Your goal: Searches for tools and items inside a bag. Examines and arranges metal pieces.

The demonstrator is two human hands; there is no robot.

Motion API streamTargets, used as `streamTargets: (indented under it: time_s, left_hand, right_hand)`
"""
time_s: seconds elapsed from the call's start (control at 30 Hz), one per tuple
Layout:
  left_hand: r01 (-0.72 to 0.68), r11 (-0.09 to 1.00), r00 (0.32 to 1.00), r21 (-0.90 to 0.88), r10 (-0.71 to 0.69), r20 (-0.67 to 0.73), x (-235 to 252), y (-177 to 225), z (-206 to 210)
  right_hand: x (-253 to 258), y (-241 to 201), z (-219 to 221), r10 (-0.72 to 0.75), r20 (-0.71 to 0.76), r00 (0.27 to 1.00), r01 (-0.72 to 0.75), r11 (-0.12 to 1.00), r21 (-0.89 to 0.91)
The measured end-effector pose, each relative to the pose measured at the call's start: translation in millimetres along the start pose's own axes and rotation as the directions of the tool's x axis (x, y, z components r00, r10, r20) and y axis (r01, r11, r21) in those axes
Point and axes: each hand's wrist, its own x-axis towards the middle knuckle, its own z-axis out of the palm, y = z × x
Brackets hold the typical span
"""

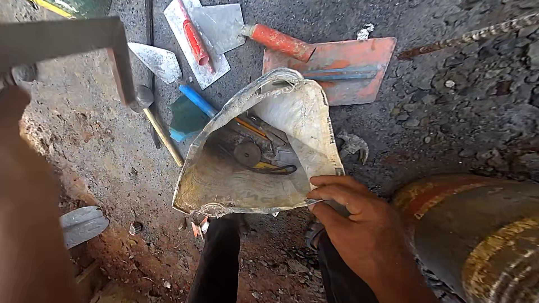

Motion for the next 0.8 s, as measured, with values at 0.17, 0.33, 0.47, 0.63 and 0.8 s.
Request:
streamTargets:
  time_s: [0.17, 0.33, 0.47, 0.63, 0.8]
  left_hand:
    - [-0.004, 0.957, 1.0, -0.289, -0.001, -0.015, 2, 44, 98]
    - [0.056, 0.964, 0.948, -0.26, 0.031, 0.318, -119, 129, 114]
    - [0.155, 0.988, 0.66, 0.03, -0.126, 0.741, -111, 122, 222]
    - [-0.3, 0.935, 0.617, 0.187, 0.041, 0.786, -95, 107, 366]
    - [-0.454, 0.85, 0.642, 0.266, 0.105, 0.76, -98, 102, 398]
  right_hand:
    - [-2, -4, -1, 0.001, -0.009, 1.0, -0.001, 1.0, -0.022]
    - [-3, -1, -2, 0.017, -0.021, 1.0, -0.016, 1.0, 0.012]
    - [-5, 0, -1, 0.013, -0.022, 1.0, -0.013, 1.0, 0.009]
    - [-6, 2, 3, 0.007, -0.035, 0.999, -0.005, 0.999, 0.046]
    - [-7, 1, 5, 0.026, -0.03, 0.999, -0.024, 0.998, 0.057]
